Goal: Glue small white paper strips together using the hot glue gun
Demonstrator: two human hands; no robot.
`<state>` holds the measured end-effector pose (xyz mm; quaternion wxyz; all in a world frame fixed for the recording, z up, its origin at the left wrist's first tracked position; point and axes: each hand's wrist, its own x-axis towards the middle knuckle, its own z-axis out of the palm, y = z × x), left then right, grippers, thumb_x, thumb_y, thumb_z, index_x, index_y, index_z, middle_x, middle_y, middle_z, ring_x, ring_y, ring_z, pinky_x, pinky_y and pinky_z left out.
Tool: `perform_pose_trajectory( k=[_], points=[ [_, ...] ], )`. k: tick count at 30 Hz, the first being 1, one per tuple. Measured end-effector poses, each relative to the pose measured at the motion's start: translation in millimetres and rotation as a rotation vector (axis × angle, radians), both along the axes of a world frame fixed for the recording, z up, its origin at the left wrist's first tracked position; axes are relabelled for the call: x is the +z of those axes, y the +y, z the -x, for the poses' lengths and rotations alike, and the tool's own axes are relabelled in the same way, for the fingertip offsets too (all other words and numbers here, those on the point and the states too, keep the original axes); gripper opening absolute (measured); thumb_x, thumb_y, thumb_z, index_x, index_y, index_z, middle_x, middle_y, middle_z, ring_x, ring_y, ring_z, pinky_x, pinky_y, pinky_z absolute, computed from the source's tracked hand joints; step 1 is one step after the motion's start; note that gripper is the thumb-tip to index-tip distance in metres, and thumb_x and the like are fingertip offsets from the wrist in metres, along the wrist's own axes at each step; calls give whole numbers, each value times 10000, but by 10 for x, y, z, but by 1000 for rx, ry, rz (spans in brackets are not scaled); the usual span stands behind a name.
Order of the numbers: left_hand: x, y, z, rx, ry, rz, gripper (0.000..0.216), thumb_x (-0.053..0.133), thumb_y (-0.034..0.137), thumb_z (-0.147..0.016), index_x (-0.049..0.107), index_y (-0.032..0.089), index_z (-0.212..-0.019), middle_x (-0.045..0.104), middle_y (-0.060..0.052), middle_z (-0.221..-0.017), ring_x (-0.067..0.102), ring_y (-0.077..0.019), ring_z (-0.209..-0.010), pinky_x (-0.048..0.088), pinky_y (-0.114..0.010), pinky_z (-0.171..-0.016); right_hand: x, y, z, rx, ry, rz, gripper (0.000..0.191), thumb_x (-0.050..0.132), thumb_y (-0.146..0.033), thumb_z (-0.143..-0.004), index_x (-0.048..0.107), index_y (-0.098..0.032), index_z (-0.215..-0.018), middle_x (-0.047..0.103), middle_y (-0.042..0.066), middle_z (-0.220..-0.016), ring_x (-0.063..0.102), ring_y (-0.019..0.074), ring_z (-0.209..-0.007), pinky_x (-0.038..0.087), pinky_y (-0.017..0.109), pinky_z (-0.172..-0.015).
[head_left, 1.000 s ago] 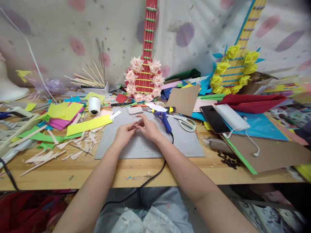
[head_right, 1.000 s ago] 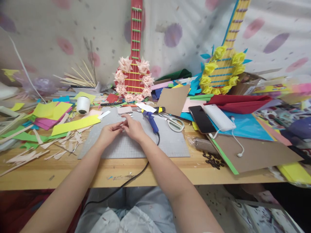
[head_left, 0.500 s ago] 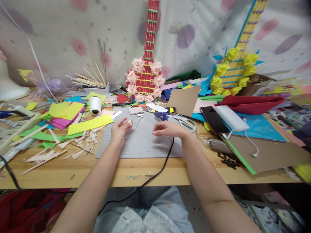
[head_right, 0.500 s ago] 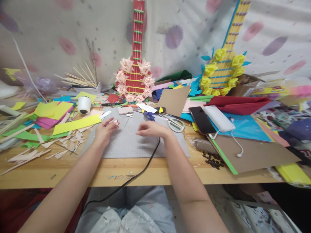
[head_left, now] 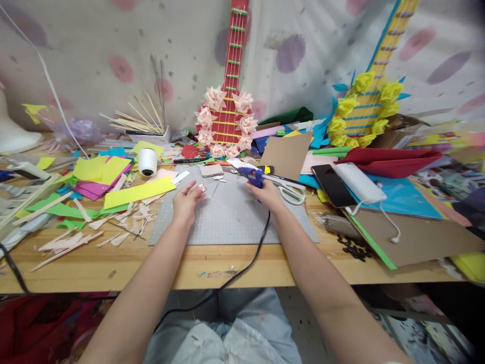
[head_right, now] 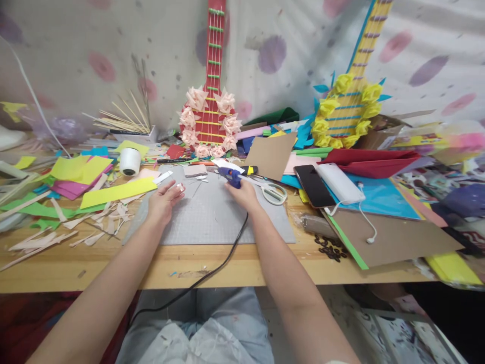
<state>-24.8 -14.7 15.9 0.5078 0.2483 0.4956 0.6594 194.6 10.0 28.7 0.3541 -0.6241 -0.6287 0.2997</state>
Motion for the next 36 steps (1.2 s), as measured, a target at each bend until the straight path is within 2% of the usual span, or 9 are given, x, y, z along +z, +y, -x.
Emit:
perform_pose_trajectory(
  k=[3, 5, 7, 12, 21, 36],
  points=[
    [-15, 10, 0, 7, 0, 3, 424, 688, 135, -600, 569, 104, -1006, 662, -89, -880, 642, -135, -750, 518, -273, -701, 67, -128, 59, 225, 287, 20, 403, 577, -490, -679, 614, -145, -884, 592, 38, -674, 516, 121, -571, 403, 254, -546],
    [-21, 13, -3, 7, 0, 3, 417, 686, 137, -606, 571, 104, -1006, 661, -91, -876, 643, -135, -744, 519, -279, -709, 90, -206, 125, 329, 301, 62, 417, 601, -504, -657, 618, -147, -870, 543, 5, -582, 455, 95, -503, 373, 236, -502],
    [-18, 10, -7, 9, -3, 7, 405, 678, 130, -614, 574, 103, -1004, 661, -89, -864, 641, -129, -726, 519, -282, -712, 83, -256, 212, 367, 243, 56, 413, 614, -502, -647, 629, -159, -877, 533, -11, -570, 432, 86, -502, 371, 232, -517],
    [6, 1, -18, 24, 5, 24, 383, 672, 123, -623, 585, 102, -995, 662, -87, -851, 640, -129, -725, 519, -291, -725, 21, -266, 356, 390, 146, -2, 409, 583, -501, -671, 645, -178, -916, 598, -6, -695, 486, 104, -613, 399, 242, -620],
    [3, 7, -22, 26, 14, 17, 386, 686, 131, -610, 586, 101, -981, 663, -90, -853, 637, -123, -717, 522, -275, -706, -11, -240, 349, 395, 100, -33, 398, 580, -488, -687, 649, -179, -929, 636, 13, -783, 535, 138, -695, 406, 260, -672],
    [13, -1, -39, 26, 40, 16, 372, 687, 130, -604, 602, 100, -965, 651, -91, -871, 639, -131, -722, 510, -318, -756, -19, -237, 352, 376, 82, -56, 395, 562, -505, -695, 658, -177, -894, 623, 8, -723, 522, 131, -649, 401, 255, -646]
  ],
)
